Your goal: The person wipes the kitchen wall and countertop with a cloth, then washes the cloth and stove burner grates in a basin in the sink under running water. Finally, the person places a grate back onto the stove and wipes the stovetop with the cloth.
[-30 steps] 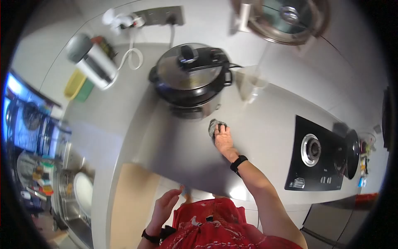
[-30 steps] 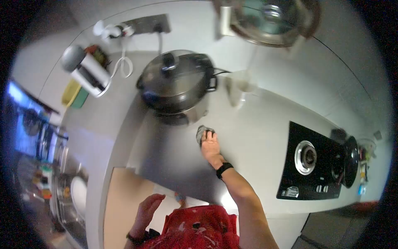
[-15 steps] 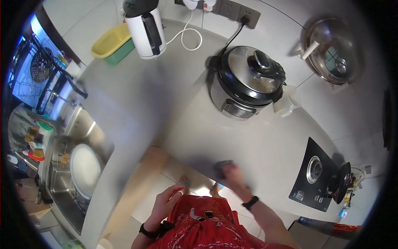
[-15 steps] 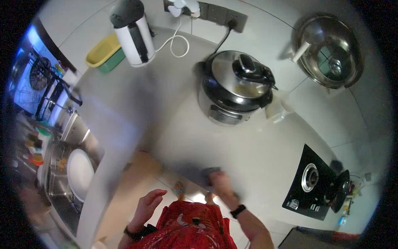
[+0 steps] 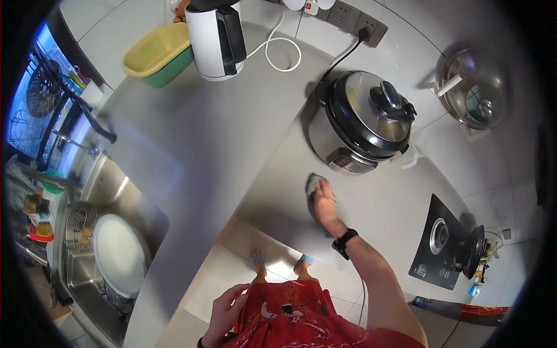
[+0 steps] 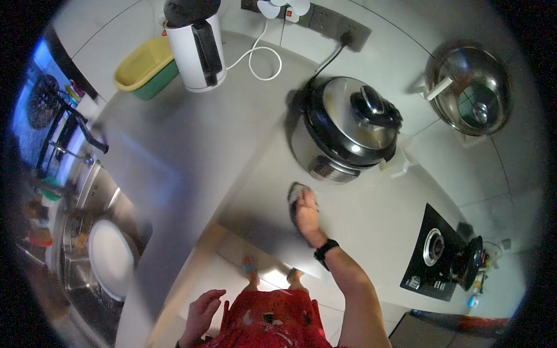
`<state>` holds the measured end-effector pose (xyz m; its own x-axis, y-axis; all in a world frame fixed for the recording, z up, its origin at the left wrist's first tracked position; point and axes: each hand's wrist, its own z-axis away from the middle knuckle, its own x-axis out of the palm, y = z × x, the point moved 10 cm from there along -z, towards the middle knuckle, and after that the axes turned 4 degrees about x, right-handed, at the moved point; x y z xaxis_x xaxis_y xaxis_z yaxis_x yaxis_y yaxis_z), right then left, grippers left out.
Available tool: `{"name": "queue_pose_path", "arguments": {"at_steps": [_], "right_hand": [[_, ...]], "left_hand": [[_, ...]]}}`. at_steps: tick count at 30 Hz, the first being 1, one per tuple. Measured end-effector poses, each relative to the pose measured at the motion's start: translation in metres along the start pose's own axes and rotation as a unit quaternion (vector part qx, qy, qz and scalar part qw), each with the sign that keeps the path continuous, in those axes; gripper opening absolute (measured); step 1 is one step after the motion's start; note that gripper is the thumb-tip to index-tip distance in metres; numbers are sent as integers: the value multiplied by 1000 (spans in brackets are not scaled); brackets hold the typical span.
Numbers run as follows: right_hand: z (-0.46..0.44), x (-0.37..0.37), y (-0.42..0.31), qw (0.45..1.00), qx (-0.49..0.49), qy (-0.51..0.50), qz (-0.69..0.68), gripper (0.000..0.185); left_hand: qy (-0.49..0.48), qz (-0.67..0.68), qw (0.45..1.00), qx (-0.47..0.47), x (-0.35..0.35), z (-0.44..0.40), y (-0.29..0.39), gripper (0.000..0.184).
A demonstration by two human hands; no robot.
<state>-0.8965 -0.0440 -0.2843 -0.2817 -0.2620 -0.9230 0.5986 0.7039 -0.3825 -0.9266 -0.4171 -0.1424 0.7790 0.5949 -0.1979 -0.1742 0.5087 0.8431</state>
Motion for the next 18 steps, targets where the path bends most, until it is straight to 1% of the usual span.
{"name": "queue_pose_path", "arguments": {"at_steps": [1, 3, 4, 7, 8, 10, 11, 12, 13, 14, 17, 18], "right_hand": [[-16, 8, -19, 999, -39, 0, -15, 44], [-62, 17, -51, 998, -45, 30, 26, 43], [-84, 21, -57, 998, -26, 58, 18, 43], [-157, 38, -51, 990, 53, 132, -17, 46], [-176, 42, -48, 990, 72, 122, -14, 47], [-207, 47, -41, 989, 109, 99, -6, 49], [-217, 48, -38, 991, 91, 93, -43, 50], [-223, 45, -31, 990, 75, 87, -78, 50], [-224, 45, -26, 989, 60, 79, -112, 50], [-219, 28, -31, 981, 71, 102, -148, 49], [-212, 23, -36, 978, 65, 150, -129, 48], [-204, 20, -43, 987, 56, 111, -101, 46]], "left_hand": [[2, -15, 1000, 7, -3, -2, -1, 26], [13, -40, 999, 10, -10, -4, 1, 26], [19, -54, 998, 13, -14, -5, 4, 26], [52, -3, 999, 6, -27, 7, 31, 25], [57, 3, 998, -35, -30, 8, 31, 26], [75, 24, 995, -68, -37, 6, 31, 26], [81, 34, 992, -88, -40, 4, 26, 26], [76, 31, 994, -72, -41, 0, 24, 27], [73, 36, 994, -76, -39, -3, 19, 27], [68, 40, 994, -81, -35, -5, 16, 27], [53, 67, 992, -88, -26, -5, 1, 28], [49, 80, 992, -87, -24, -6, -1, 28]]}}
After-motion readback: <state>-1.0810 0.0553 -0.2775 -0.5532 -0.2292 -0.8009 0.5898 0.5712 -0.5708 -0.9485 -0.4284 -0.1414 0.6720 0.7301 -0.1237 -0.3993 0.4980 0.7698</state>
